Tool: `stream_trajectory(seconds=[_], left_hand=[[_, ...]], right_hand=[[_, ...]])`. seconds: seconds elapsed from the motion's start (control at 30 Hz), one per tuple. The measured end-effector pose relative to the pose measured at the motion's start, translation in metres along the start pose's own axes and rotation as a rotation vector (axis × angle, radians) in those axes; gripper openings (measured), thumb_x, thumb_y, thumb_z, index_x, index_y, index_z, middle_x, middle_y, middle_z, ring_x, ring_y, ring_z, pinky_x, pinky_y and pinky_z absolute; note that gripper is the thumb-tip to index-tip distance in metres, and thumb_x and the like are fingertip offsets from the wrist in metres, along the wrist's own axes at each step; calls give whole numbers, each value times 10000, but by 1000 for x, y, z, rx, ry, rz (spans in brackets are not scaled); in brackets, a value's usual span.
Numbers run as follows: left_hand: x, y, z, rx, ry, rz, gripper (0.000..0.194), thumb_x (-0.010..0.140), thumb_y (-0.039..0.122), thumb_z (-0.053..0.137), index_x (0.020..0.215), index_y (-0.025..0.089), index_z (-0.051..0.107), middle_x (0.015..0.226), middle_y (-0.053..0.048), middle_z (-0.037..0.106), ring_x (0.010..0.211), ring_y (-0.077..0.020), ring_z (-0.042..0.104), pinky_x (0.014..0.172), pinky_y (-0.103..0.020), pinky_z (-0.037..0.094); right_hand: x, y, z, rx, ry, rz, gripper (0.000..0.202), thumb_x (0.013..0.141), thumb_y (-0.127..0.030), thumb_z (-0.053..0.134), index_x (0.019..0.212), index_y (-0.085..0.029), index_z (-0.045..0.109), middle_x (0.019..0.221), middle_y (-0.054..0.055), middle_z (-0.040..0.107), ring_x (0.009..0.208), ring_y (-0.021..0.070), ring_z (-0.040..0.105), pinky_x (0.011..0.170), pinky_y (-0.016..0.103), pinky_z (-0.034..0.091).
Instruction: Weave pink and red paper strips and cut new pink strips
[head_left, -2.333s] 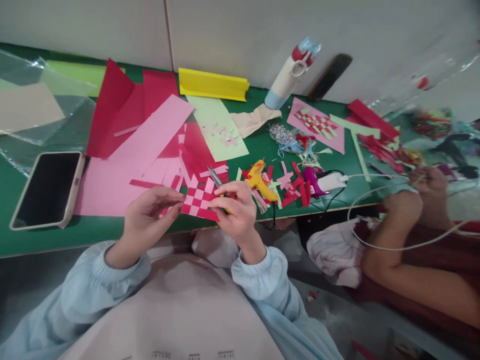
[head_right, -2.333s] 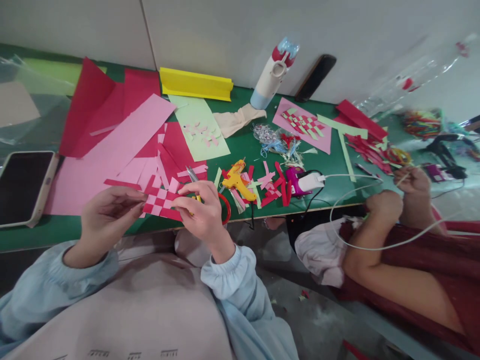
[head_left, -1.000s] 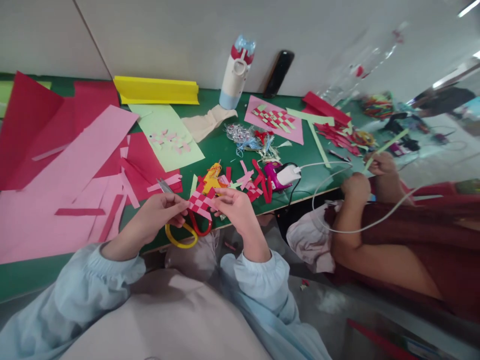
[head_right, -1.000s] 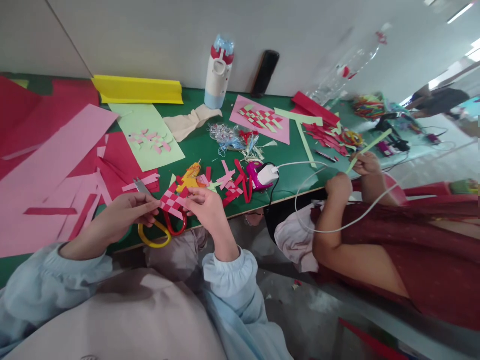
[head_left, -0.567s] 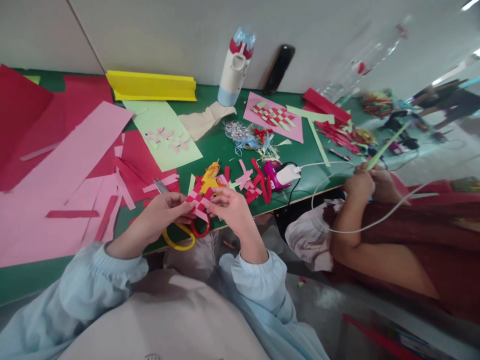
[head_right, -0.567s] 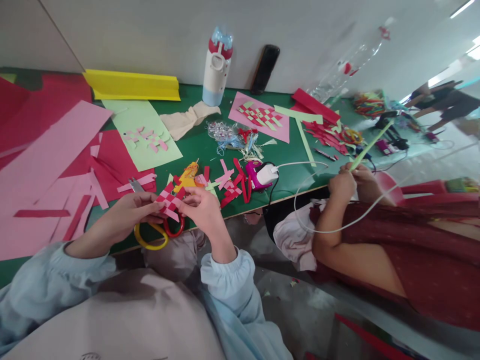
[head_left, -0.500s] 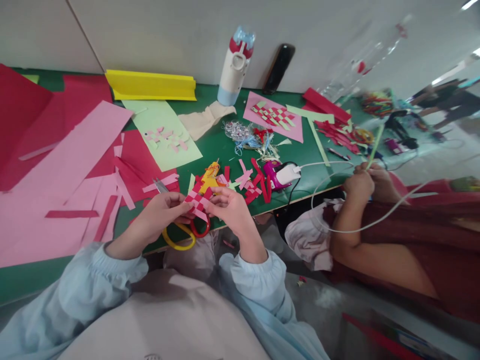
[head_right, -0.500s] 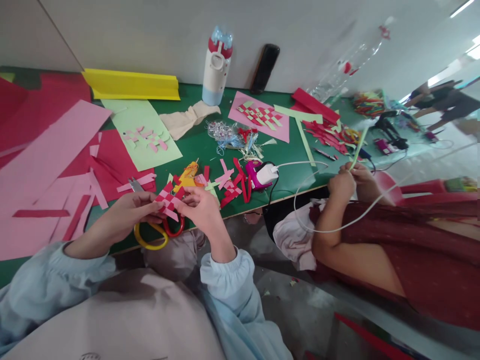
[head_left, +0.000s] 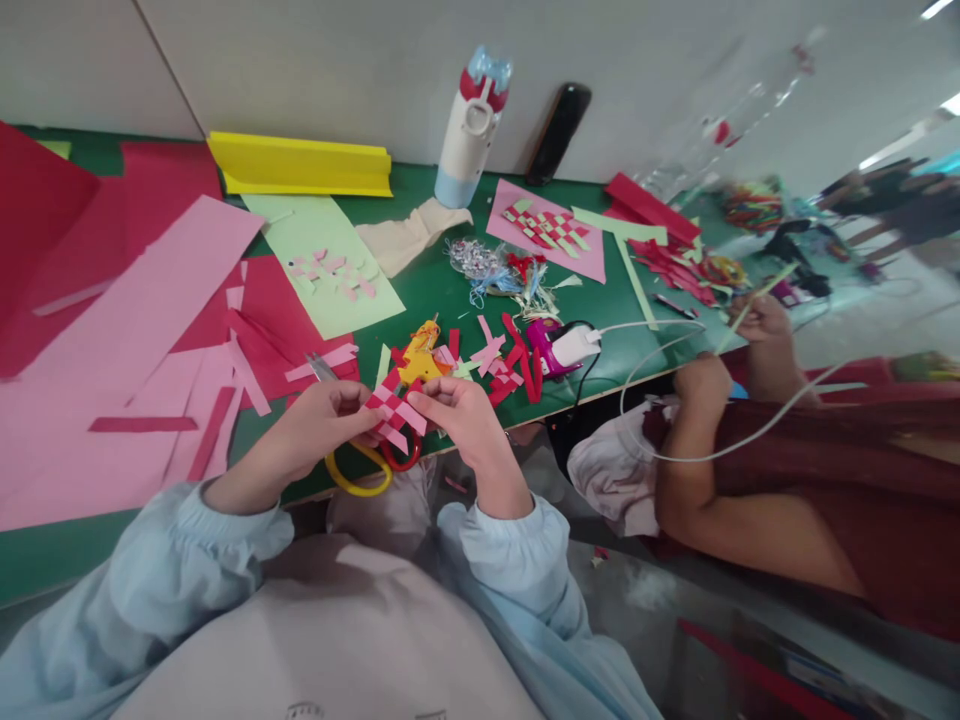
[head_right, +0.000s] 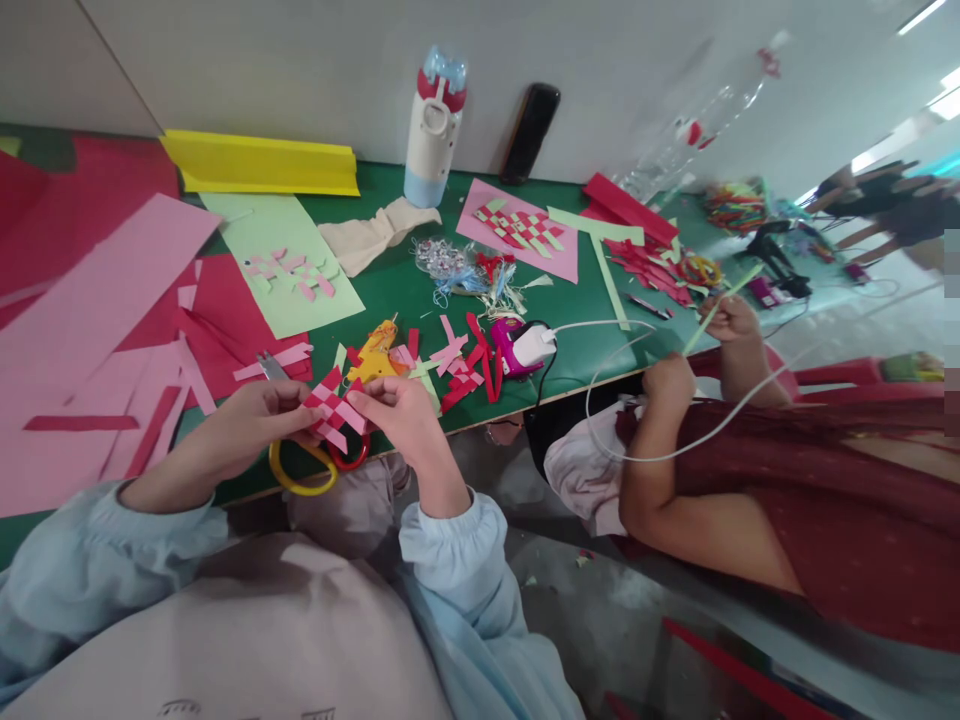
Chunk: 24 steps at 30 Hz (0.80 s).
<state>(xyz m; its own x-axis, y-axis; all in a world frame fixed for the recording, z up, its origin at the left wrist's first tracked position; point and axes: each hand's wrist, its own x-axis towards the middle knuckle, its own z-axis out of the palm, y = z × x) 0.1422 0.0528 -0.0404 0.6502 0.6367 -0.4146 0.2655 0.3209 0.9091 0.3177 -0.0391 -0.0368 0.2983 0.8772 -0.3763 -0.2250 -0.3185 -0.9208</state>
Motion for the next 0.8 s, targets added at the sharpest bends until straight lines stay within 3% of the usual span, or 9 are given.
stream_trajectory(seconds=[0.37,0.8], left_hand=[[-1,2,2,-31,31,17,230,665,342,879,691,171,728,645,-1,711,613,-142,695,597,-208,571],[-3,1,0,85,60,57,223,703,352,851,681,180,710,620,11,711,609,-130,692,587,-188,555]], right_hand=[[0,0,3,-7,-7,-19,393,608,-471,863,701,-164,636,592,-50,581,548,85,519,545,231,380],[0,0,7,-61,46,-43,337,632,-439,819,674,-177,613,592,-37,582,553,96,512,557,243,396]])
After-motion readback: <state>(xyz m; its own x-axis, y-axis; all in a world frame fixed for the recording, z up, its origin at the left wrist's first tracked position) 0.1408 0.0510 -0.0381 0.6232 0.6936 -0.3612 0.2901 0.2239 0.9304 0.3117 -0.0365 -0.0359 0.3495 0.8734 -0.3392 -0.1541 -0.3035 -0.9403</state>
